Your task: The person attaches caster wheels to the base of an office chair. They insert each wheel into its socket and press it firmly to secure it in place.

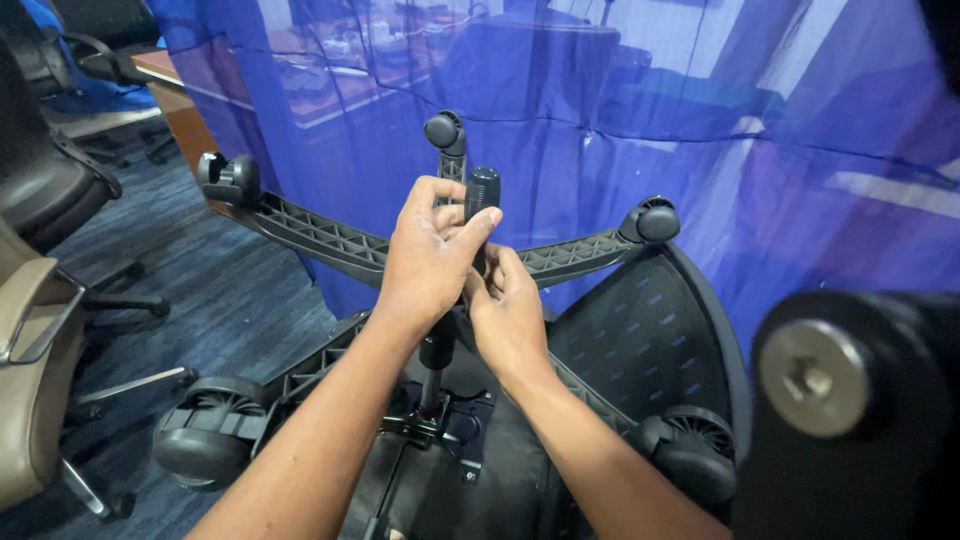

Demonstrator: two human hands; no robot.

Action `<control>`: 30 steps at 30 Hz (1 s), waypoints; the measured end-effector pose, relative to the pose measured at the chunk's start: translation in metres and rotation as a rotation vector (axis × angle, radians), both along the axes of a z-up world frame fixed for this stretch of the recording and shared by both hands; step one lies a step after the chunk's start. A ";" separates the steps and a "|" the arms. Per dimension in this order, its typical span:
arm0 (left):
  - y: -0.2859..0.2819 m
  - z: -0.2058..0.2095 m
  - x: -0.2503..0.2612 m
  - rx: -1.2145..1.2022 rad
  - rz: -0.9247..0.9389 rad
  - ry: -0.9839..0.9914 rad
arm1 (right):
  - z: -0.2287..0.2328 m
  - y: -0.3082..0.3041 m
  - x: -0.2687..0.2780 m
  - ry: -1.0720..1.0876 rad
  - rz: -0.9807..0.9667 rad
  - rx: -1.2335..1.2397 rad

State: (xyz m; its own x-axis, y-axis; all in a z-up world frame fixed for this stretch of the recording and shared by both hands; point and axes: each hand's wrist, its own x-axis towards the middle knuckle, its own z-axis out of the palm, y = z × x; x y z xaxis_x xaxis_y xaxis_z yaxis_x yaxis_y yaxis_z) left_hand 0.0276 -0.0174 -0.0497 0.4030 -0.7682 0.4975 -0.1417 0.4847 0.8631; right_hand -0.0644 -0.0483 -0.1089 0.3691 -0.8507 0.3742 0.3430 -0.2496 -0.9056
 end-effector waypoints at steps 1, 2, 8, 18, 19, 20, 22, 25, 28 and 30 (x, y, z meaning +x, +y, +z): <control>-0.001 -0.003 0.002 0.010 -0.025 0.016 | 0.000 0.001 0.000 0.020 -0.004 0.016; -0.003 -0.006 0.004 0.021 -0.051 0.031 | -0.001 0.002 -0.001 0.041 -0.007 0.033; -0.003 -0.006 0.009 0.037 0.386 -0.468 | 0.003 0.002 0.000 0.263 -0.263 -0.056; 0.003 0.007 0.005 0.182 0.081 -0.028 | 0.001 0.006 -0.001 0.148 -0.116 -0.034; 0.003 0.008 0.003 0.130 0.109 -0.101 | 0.000 0.005 -0.002 0.178 -0.173 -0.076; 0.004 0.008 0.000 0.077 0.137 -0.173 | 0.000 0.005 -0.003 0.208 -0.230 -0.118; 0.007 0.010 -0.004 0.079 0.267 -0.307 | -0.001 0.006 -0.003 0.247 -0.299 -0.155; 0.010 0.012 -0.010 0.243 0.382 -0.376 | 0.000 0.008 -0.003 0.254 -0.335 -0.150; 0.007 0.013 -0.009 0.254 0.176 -0.219 | 0.004 0.010 -0.006 0.225 -0.294 -0.138; 0.004 0.014 -0.005 0.052 0.047 -0.094 | 0.008 0.012 -0.007 0.214 -0.240 -0.106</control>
